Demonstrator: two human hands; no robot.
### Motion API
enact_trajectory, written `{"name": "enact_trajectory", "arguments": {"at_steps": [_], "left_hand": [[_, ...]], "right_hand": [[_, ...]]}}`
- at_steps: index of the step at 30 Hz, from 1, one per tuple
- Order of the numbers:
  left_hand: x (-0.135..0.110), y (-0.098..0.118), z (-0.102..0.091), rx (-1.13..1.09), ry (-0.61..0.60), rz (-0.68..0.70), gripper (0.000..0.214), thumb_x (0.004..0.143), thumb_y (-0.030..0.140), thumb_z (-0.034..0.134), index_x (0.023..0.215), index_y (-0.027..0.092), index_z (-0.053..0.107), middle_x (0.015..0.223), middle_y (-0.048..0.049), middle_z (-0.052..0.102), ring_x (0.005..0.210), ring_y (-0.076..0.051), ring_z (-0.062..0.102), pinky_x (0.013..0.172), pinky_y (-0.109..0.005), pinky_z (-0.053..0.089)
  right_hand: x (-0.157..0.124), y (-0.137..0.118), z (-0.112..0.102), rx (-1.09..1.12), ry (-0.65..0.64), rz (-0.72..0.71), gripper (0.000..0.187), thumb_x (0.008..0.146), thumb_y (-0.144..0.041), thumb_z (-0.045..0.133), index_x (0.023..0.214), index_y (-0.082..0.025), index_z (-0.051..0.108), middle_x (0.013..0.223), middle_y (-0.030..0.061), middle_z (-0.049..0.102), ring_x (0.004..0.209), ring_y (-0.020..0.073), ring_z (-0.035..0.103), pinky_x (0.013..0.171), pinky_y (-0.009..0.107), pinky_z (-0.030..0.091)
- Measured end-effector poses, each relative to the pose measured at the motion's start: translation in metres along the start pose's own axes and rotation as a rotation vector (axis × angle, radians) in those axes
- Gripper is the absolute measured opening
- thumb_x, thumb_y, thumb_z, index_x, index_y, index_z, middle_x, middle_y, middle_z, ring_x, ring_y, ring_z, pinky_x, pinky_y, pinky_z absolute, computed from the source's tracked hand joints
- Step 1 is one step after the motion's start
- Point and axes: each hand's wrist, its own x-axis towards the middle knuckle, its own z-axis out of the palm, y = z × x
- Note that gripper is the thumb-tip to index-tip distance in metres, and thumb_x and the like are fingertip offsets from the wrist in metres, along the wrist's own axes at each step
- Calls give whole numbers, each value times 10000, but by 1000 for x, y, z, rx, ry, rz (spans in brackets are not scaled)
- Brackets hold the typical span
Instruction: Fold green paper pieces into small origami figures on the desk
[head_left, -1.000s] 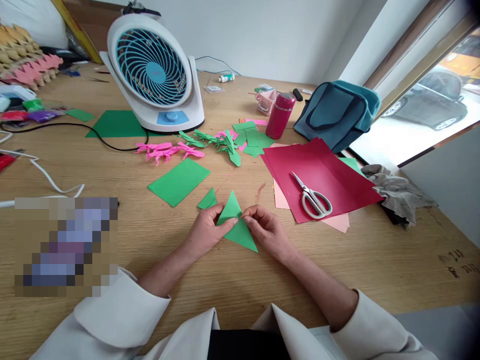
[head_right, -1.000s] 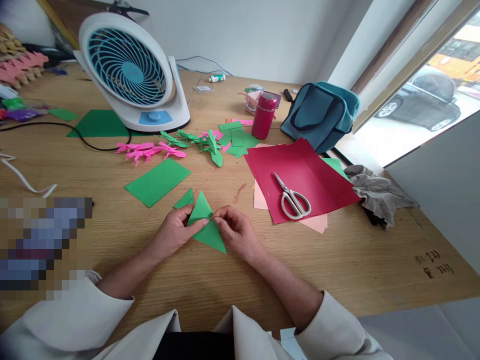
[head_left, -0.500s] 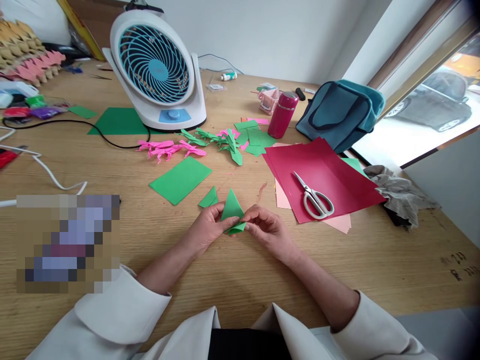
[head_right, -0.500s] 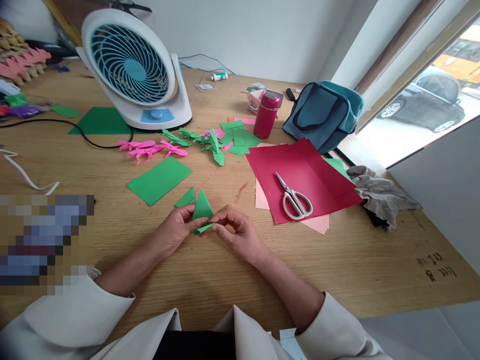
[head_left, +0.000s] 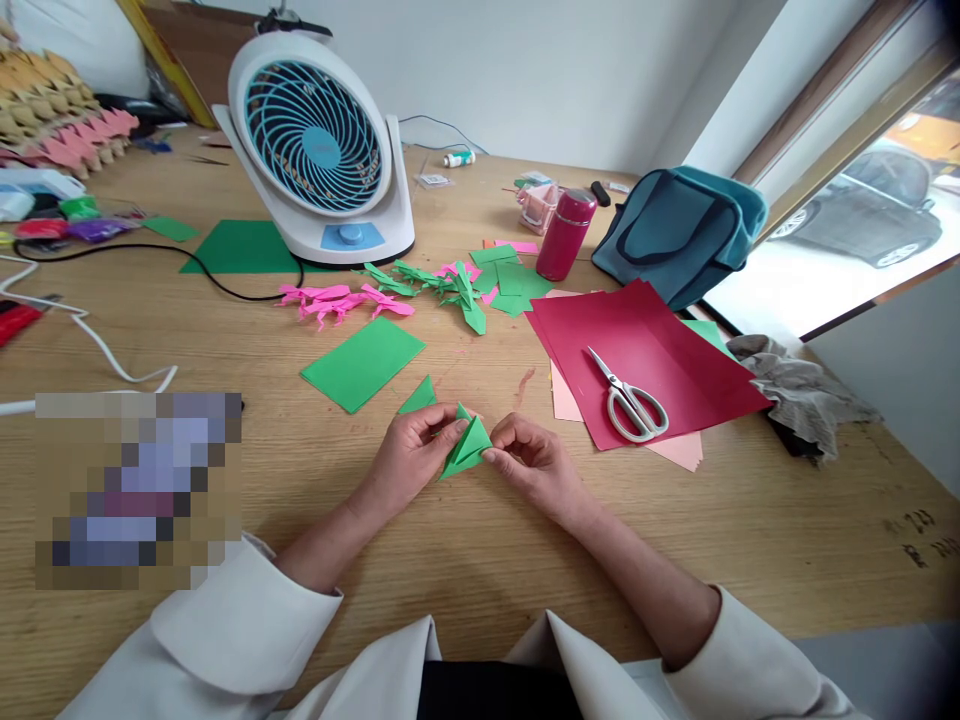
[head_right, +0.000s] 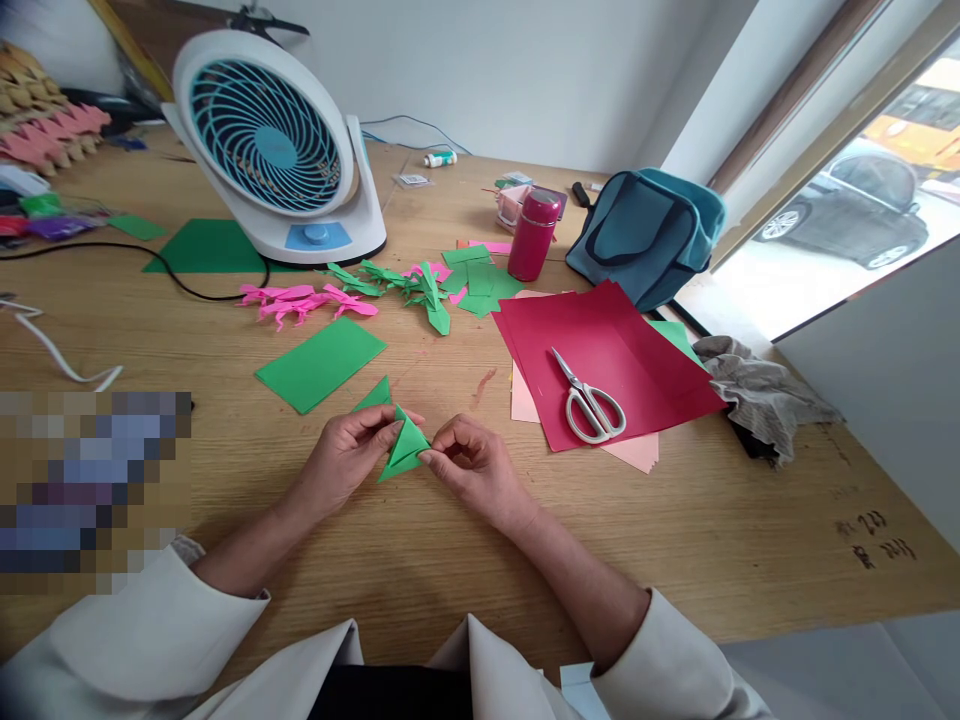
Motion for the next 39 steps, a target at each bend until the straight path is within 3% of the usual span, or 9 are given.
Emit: {"name": "enact_trajectory", "arguments": {"at_steps": [8,11,15,20,24,28,39], "left_hand": [[-4,4,2,166,32,85,277,895,363,588,813,146,741,739,-15,702,678,-130,586,635,-208,472],[-2,1,2,129,54,73,251,860,356,624,820,144,754,783,-32,731,725,-144,618,667,-214,494],[-2,-1,5,49,-1,28,225,797,325,682,902,146,768,793,-32,737,753,-154,652,684,-213,522],[-4,-1,6,30,22,-20,315,785,295,686,1055,149,760,808,-29,744,753,-147,674,686,-208,538],[-5,-2,5,36,56,-37,354,823,340,666,1102,141,754,931,-68,786,867,-186,727,801,-258,576],[-7,2,6,141,94,-9,320,860,356,636,1061,150,775,961,-75,801,869,-200,746,785,-261,589],[-14,9,9,168,42,61,310,938,335,565,1085,145,760,986,-75,803,896,-196,765,768,-237,603]], "right_hand": [[-2,-3,0,-66,-34,-25,223,885,-348,714,750,-197,623,794,18,572,735,148,538,676,292,423],[-2,-4,0,-65,-12,-24,216,905,-366,687,787,-197,624,804,16,563,736,145,522,676,289,419],[-1,-5,0,4,29,-9,233,908,-398,678,806,-199,614,798,8,564,726,136,518,676,280,423],[0,-3,3,64,58,65,276,861,-433,724,797,-202,588,731,-15,551,641,118,488,597,258,391],[0,-4,2,-66,74,30,289,874,-444,701,769,-203,581,713,-14,533,620,118,459,567,260,366],[-1,-12,0,-238,37,-65,234,927,-356,633,758,-198,596,770,14,546,697,138,508,629,277,397],[-2,-14,0,-290,10,-28,219,901,-296,645,715,-192,596,765,10,528,654,121,497,583,262,378]]}}
